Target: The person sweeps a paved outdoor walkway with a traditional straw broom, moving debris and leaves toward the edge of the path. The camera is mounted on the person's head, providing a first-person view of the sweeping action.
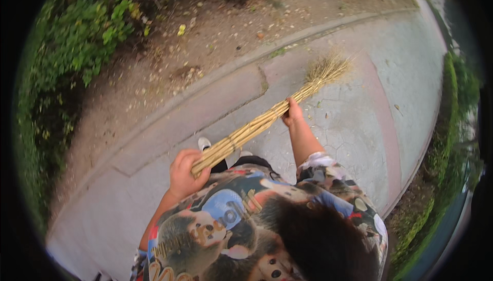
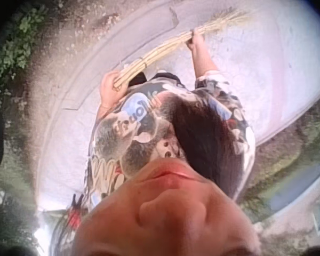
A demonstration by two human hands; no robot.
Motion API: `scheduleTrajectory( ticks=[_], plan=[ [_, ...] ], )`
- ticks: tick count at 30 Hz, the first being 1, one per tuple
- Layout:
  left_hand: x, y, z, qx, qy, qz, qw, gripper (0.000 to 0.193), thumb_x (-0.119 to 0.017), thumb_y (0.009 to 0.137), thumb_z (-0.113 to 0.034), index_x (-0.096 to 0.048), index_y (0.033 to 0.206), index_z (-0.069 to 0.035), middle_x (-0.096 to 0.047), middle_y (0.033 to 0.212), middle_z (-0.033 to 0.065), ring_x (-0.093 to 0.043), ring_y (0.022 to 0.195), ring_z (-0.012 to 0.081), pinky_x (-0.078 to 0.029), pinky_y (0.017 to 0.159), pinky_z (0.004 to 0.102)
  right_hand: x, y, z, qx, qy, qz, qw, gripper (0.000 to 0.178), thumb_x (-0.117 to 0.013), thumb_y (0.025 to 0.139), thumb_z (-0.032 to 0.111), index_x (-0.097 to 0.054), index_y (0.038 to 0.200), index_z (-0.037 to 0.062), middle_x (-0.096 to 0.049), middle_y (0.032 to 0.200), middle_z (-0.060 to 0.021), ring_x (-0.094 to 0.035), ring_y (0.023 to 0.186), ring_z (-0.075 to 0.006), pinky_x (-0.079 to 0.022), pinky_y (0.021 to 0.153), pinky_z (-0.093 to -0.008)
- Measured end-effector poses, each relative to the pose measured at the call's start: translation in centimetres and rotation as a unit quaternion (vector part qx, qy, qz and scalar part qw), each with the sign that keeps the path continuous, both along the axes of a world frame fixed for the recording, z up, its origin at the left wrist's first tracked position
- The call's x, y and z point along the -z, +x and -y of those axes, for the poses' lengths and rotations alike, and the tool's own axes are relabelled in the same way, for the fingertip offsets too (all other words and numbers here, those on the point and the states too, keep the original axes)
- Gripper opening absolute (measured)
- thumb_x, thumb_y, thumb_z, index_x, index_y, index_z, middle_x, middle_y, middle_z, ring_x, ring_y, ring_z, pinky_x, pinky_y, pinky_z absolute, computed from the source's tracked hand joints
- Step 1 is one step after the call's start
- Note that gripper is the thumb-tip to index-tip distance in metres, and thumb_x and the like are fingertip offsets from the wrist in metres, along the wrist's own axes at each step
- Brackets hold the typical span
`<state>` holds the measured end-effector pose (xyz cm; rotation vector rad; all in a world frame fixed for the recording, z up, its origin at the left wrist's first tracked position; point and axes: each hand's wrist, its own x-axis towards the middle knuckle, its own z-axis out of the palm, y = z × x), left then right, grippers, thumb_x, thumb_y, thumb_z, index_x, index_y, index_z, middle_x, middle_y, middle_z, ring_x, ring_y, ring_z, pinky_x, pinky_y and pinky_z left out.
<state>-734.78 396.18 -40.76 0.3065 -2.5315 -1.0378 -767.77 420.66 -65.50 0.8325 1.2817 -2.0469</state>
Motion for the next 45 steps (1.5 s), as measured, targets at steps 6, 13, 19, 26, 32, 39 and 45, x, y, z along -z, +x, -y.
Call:
scheduleTrajectory(
  ticks=[6, 13, 19, 26, 32, 39, 45],
  plan=[
    [-4.3, -0.5, 11.3, 0.115, 0.098, 0.261, 0.954, 0.056, -0.080, 0.069, -0.018, -0.058, 0.120, -0.008, -0.067, 0.105, 0.0137, -0.067, 0.092, 0.0322, -0.053, 0.084, 0.0383, -2.8, 8.2, 0.9, 0.105, -0.070, 0.074, 0.989, 0.018, -0.052, 0.092, 0.019, -0.050, 0.100, 0.0025, -0.063, 0.093, -0.0171, -0.065, 0.090, -0.0348, -0.057, 0.083, -0.0516],
    [-4.3, -14.5, 16.7, 0.428, -0.001, 0.481, 0.765, 0.072, -0.074, 0.072, -0.028, -0.048, 0.138, -0.015, -0.070, 0.105, 0.0153, -0.067, 0.097, 0.0303, -0.052, 0.085, 0.0389, -2.2, 18.9, -2.4, 0.375, -0.103, 0.122, 0.913, 0.023, -0.051, 0.088, 0.017, -0.049, 0.102, -0.0003, -0.059, 0.095, -0.0182, -0.060, 0.096, -0.0363, -0.051, 0.090, -0.0546],
    [0.8, -26.0, 11.7, 0.523, -0.077, 0.671, 0.520, 0.066, -0.073, 0.074, -0.033, -0.054, 0.133, -0.014, -0.070, 0.103, 0.0160, -0.068, 0.093, 0.0305, -0.052, 0.081, 0.0408, -0.4, 27.1, -3.7, 0.570, -0.137, 0.159, 0.795, 0.022, -0.051, 0.082, 0.017, -0.049, 0.099, 0.0027, -0.058, 0.096, -0.0161, -0.059, 0.090, -0.0323, -0.052, 0.087, -0.0523],
    [-2.3, -32.4, 2.5, 0.686, -0.318, 0.399, 0.519, 0.050, -0.071, 0.072, -0.027, -0.061, 0.119, -0.014, -0.069, 0.097, 0.0183, -0.066, 0.088, 0.0389, -0.053, 0.076, 0.0475, 3.1, 31.9, 1.0, 0.677, -0.102, 0.189, 0.704, 0.025, -0.050, 0.095, 0.028, -0.054, 0.106, 0.0059, -0.061, 0.103, -0.0104, -0.060, 0.093, -0.0274, -0.052, 0.088, -0.0451],
    [-1.3, -34.3, -4.5, 0.787, -0.409, 0.265, 0.377, 0.042, -0.069, 0.071, -0.019, -0.059, 0.111, -0.010, -0.067, 0.082, 0.0172, -0.066, 0.079, 0.0388, -0.052, 0.068, 0.0488, 4.6, 35.1, 8.8, 0.802, -0.112, 0.208, 0.548, 0.024, -0.052, 0.093, 0.025, -0.051, 0.101, 0.0026, -0.059, 0.100, -0.0136, -0.060, 0.088, -0.0309, -0.053, 0.084, -0.0472],
    [0.7, -35.8, -5.6, 0.856, -0.394, 0.136, 0.305, 0.036, -0.061, 0.078, -0.011, -0.059, 0.114, -0.011, -0.064, 0.081, 0.0140, -0.066, 0.078, 0.0333, -0.053, 0.067, 0.0441, 7.5, 30.6, 17.4, 0.864, -0.159, 0.260, 0.401, 0.029, -0.050, 0.092, 0.028, -0.049, 0.109, 0.0050, -0.059, 0.105, -0.0159, -0.061, 0.089, -0.0329, -0.050, 0.089, -0.0542],
    [-7.9, -46.5, 4.6, 0.693, -0.540, 0.075, 0.472, 0.039, -0.062, 0.073, -0.004, -0.064, 0.110, -0.016, -0.060, 0.077, 0.0100, -0.063, 0.071, 0.0319, -0.051, 0.061, 0.0433, 10.1, 3.7, 24.2, 0.780, -0.268, 0.230, 0.517, 0.016, -0.057, 0.090, 0.022, -0.051, 0.096, 0.0084, -0.056, 0.089, -0.0123, -0.060, 0.084, -0.0293, -0.051, 0.081, -0.0495]
  ],
)
